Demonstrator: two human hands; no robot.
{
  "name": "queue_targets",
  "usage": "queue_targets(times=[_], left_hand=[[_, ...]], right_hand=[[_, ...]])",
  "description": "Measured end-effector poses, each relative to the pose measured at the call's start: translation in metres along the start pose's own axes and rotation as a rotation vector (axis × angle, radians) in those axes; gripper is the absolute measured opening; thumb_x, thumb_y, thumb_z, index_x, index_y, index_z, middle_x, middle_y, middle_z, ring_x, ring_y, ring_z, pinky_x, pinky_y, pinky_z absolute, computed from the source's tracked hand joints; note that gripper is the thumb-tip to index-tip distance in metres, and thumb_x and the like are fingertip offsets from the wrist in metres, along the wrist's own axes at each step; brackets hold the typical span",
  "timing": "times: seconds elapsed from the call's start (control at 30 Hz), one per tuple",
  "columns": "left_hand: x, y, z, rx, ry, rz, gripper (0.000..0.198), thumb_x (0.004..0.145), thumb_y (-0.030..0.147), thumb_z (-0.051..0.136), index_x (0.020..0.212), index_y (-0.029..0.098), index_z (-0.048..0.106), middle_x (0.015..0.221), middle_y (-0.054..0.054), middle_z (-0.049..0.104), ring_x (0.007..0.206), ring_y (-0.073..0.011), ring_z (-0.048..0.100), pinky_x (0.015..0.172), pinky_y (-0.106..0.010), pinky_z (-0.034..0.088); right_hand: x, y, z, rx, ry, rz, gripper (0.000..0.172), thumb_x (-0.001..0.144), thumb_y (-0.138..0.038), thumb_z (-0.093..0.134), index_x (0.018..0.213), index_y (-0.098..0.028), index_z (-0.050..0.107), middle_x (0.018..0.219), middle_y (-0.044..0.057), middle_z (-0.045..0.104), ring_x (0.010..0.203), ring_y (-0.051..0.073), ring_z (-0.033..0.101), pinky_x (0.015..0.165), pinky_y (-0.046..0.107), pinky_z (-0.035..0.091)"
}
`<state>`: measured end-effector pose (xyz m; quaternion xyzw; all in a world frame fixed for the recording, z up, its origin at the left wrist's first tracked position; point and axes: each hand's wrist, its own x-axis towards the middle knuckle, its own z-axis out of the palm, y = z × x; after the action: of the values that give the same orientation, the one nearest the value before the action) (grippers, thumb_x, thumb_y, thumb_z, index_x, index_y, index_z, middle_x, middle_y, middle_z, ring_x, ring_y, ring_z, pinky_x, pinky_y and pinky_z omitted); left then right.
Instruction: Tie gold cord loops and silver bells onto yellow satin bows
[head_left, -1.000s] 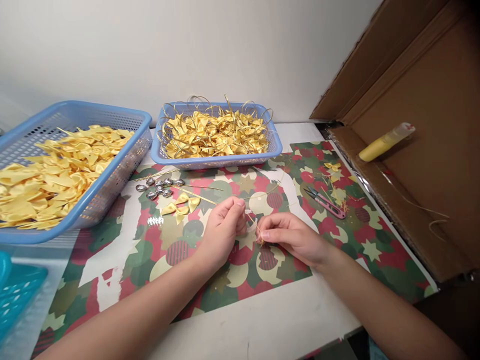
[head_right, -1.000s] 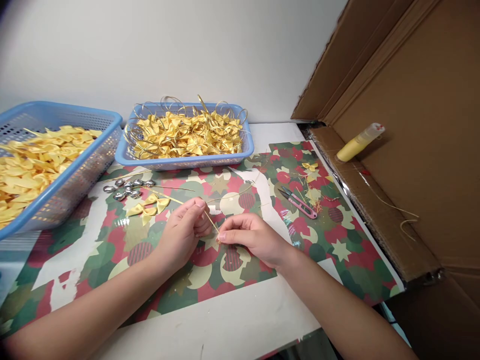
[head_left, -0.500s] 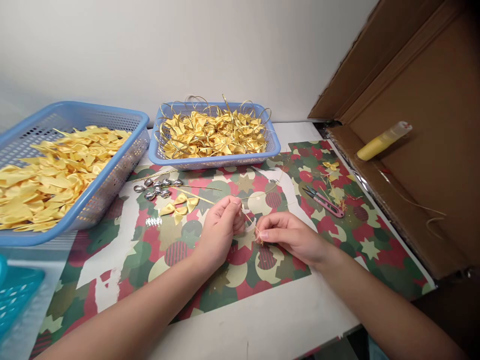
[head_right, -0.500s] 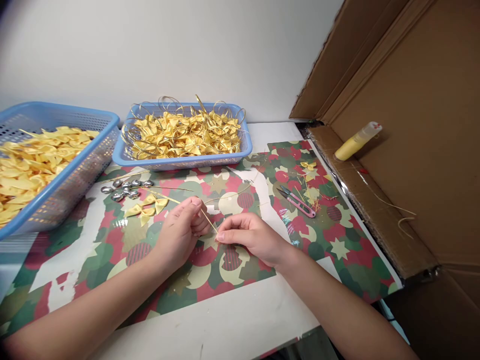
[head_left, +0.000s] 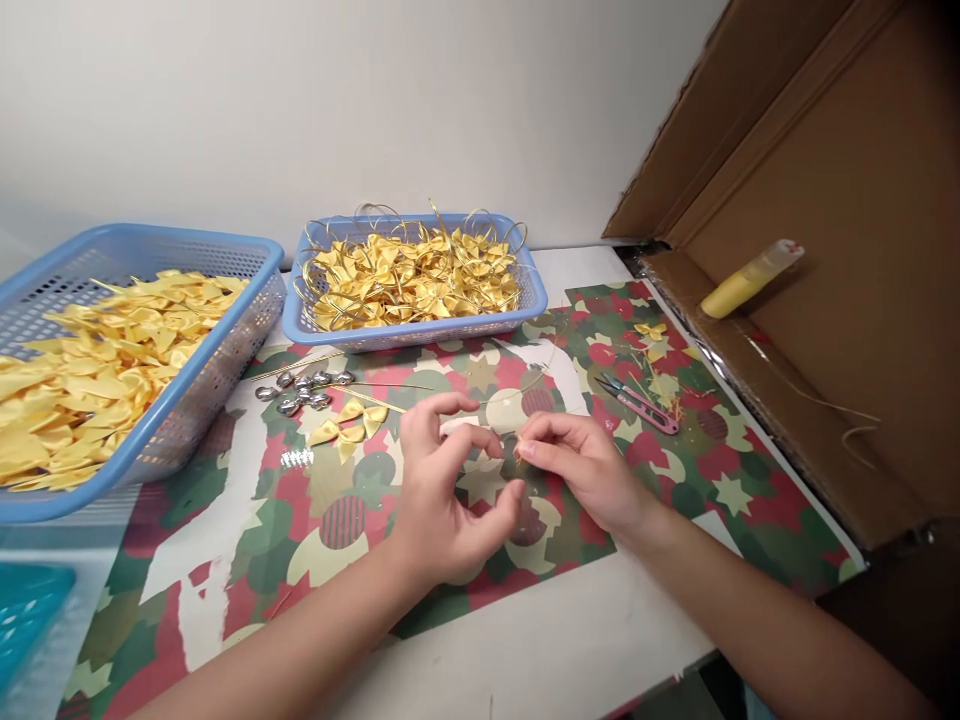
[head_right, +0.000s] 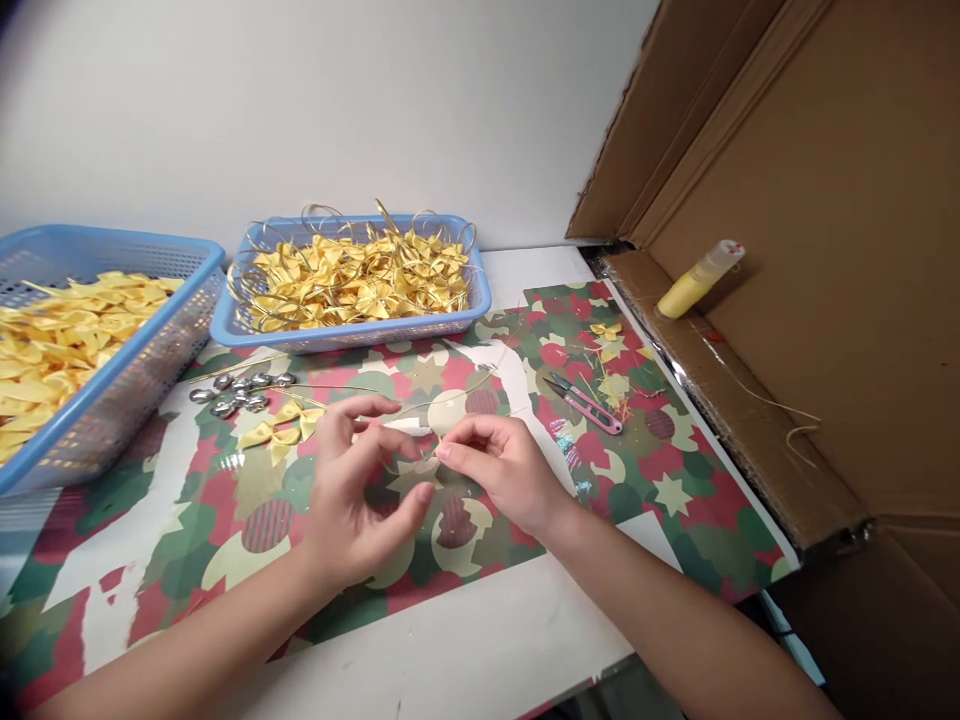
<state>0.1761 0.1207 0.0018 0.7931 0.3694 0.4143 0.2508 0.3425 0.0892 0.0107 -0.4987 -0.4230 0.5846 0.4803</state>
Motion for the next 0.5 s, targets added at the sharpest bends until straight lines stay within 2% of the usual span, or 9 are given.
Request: queue_targets(times=[0.2, 0.33, 0.5], left_hand=[[-0.0024, 0.0048, 0.0019, 0.097, -0.025, 0.047, 0.011, 0.083, 0.025, 0.059, 0.074, 0.020, 0.061, 0.105, -0.009, 0.055, 0.101, -0.0268, 0.051, 0.090, -0.045, 0.034], [-0.0016, 0.0044, 0.0029, 0.075, -0.034, 0.022, 0.017, 0.087, 0.018, 0.055, 0.072, 0.019, 0.062, 0.101, -0.008, 0.056, 0.100, -0.0246, 0.051, 0.088, -0.041, 0.034], [-0.0014, 0.0047, 0.0023, 0.035, -0.062, 0.044, 0.017, 0.087, 0.019, 0.054, 0.072, 0.021, 0.061, 0.099, -0.007, 0.055, 0.095, -0.0235, 0.049, 0.082, -0.038, 0.037]], right_hand=[[-0.0025, 0.0002, 0.0026, -0.099, 0.036, -0.140, 0.015, 0.083, -0.026, 0.065, 0.070, -0.017, 0.063, 0.072, 0.001, 0.057, 0.069, 0.011, 0.052, 0.062, 0.024, 0.044], [-0.0034, 0.0011, 0.0028, -0.176, 0.054, -0.170, 0.016, 0.084, -0.024, 0.063, 0.070, -0.017, 0.063, 0.074, 0.002, 0.057, 0.071, 0.012, 0.053, 0.062, 0.024, 0.044], [-0.0033, 0.0010, 0.0036, -0.156, 0.065, -0.162, 0.016, 0.083, -0.026, 0.064, 0.070, -0.017, 0.063, 0.073, 0.002, 0.057, 0.070, 0.012, 0.052, 0.062, 0.024, 0.044]])
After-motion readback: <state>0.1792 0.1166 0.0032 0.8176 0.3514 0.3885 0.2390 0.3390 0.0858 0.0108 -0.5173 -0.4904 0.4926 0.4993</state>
